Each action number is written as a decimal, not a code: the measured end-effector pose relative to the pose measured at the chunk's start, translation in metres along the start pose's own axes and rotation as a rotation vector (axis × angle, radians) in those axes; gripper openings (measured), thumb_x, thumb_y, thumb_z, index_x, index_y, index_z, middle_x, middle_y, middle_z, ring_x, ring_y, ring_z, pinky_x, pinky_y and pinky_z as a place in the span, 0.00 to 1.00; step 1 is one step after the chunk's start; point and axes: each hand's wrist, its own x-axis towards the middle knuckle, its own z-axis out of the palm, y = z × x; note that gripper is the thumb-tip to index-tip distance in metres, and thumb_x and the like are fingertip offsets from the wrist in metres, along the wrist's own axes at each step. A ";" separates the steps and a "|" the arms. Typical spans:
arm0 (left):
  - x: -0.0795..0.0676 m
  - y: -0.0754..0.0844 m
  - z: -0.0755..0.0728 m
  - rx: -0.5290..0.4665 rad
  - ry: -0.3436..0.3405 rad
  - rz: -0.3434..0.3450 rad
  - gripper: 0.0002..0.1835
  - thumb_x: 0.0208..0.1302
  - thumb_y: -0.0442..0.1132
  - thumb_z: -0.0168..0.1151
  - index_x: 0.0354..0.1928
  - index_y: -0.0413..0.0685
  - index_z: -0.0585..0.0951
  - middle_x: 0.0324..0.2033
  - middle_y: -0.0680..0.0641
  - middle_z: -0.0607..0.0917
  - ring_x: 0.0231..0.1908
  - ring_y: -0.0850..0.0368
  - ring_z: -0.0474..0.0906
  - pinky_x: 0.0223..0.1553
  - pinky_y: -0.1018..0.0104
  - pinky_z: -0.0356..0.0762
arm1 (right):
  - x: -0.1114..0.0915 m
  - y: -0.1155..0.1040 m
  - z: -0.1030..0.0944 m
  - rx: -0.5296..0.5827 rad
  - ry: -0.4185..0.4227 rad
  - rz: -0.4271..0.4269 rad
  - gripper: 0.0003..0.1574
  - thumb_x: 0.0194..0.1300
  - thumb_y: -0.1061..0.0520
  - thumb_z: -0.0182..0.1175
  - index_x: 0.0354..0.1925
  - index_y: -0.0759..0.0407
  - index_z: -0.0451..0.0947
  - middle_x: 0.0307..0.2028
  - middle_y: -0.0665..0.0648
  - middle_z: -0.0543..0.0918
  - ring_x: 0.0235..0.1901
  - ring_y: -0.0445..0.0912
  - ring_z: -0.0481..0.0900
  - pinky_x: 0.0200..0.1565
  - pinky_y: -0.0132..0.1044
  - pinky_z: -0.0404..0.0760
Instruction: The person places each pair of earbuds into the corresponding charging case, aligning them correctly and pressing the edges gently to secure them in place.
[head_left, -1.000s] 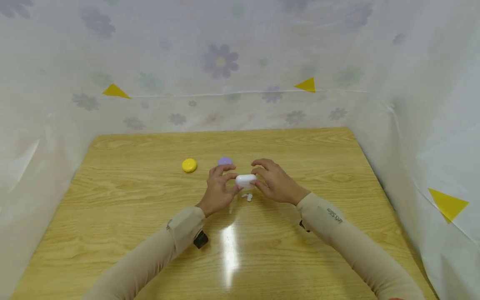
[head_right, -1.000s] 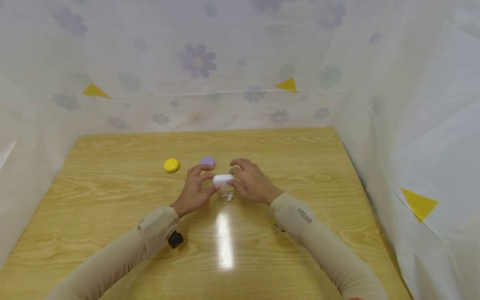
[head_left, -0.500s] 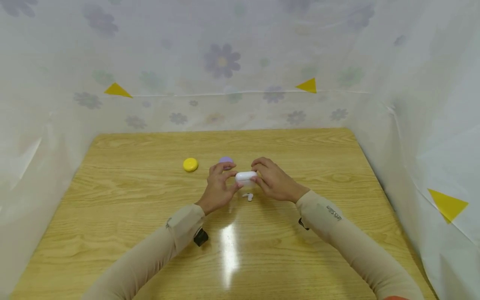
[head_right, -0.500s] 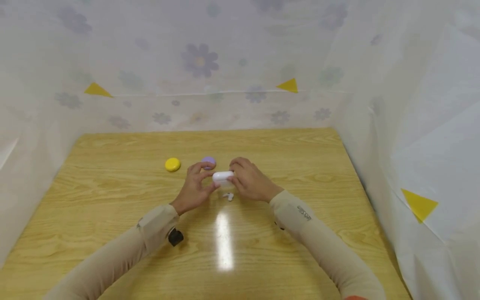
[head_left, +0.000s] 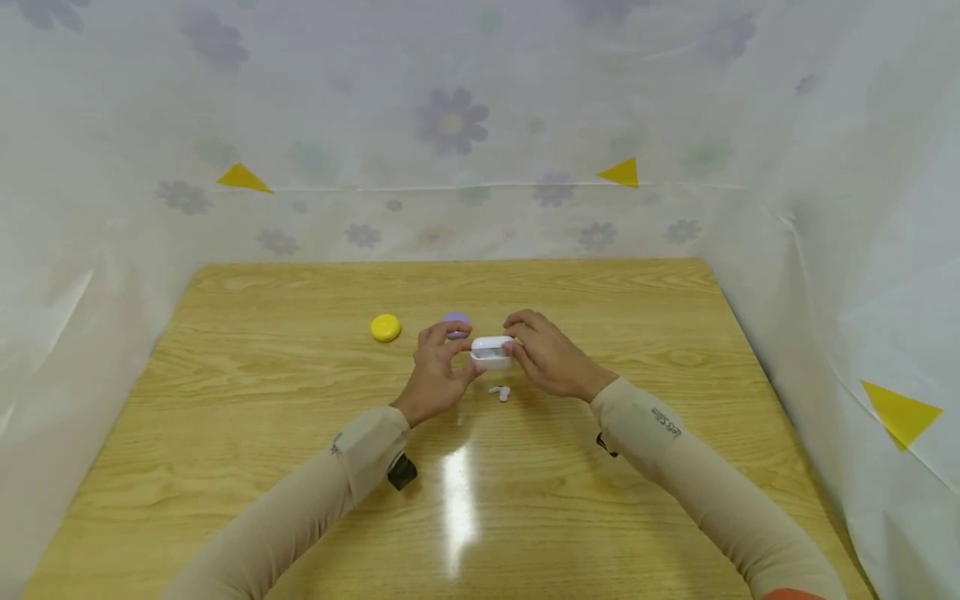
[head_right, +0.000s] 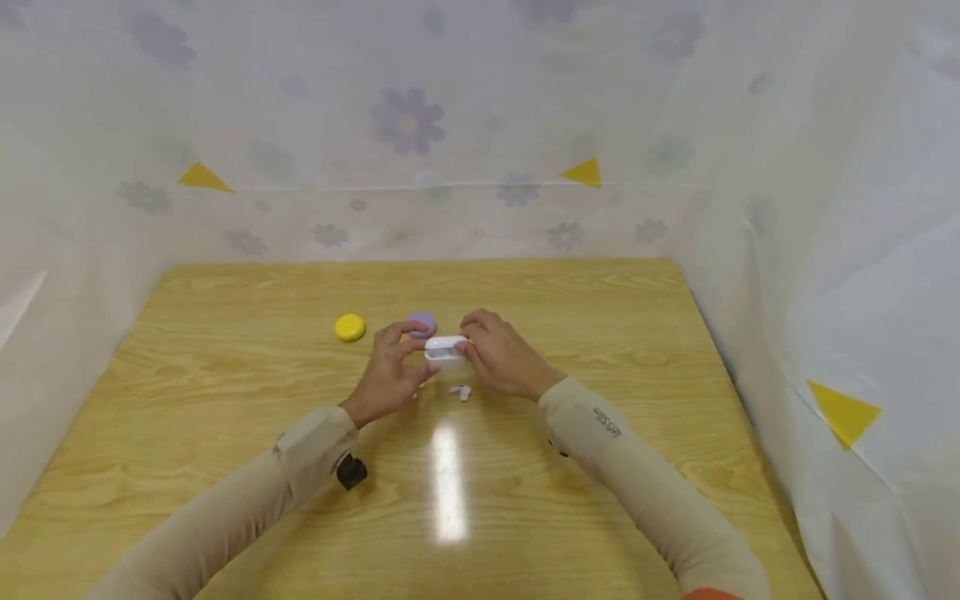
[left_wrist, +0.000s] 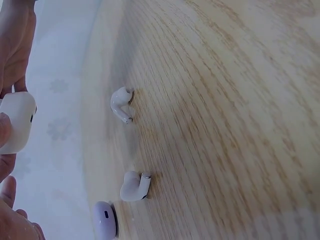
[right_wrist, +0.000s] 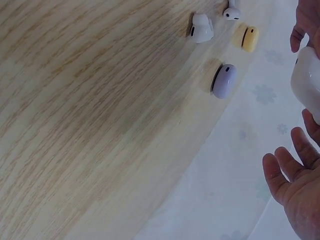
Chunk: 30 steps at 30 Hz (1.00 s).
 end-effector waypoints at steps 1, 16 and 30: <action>0.000 0.000 0.000 0.002 0.001 0.000 0.15 0.57 0.40 0.68 0.44 0.39 0.84 0.57 0.39 0.74 0.61 0.40 0.61 0.61 0.38 0.55 | 0.000 0.000 0.000 -0.001 0.002 0.004 0.12 0.70 0.61 0.53 0.43 0.69 0.76 0.49 0.68 0.77 0.46 0.56 0.78 0.48 0.48 0.79; -0.004 -0.003 -0.005 -0.006 0.039 -0.018 0.15 0.54 0.38 0.71 0.42 0.38 0.85 0.55 0.42 0.76 0.59 0.39 0.64 0.62 0.42 0.57 | -0.002 -0.001 -0.002 0.027 0.035 0.092 0.09 0.69 0.60 0.54 0.41 0.66 0.78 0.51 0.69 0.78 0.51 0.60 0.77 0.52 0.52 0.77; 0.006 -0.018 -0.011 -0.031 0.050 -0.058 0.14 0.57 0.37 0.68 0.44 0.36 0.84 0.55 0.39 0.75 0.59 0.37 0.63 0.61 0.39 0.56 | -0.015 0.001 -0.001 0.007 -0.025 0.127 0.09 0.69 0.61 0.55 0.42 0.63 0.79 0.52 0.67 0.79 0.55 0.58 0.76 0.54 0.52 0.77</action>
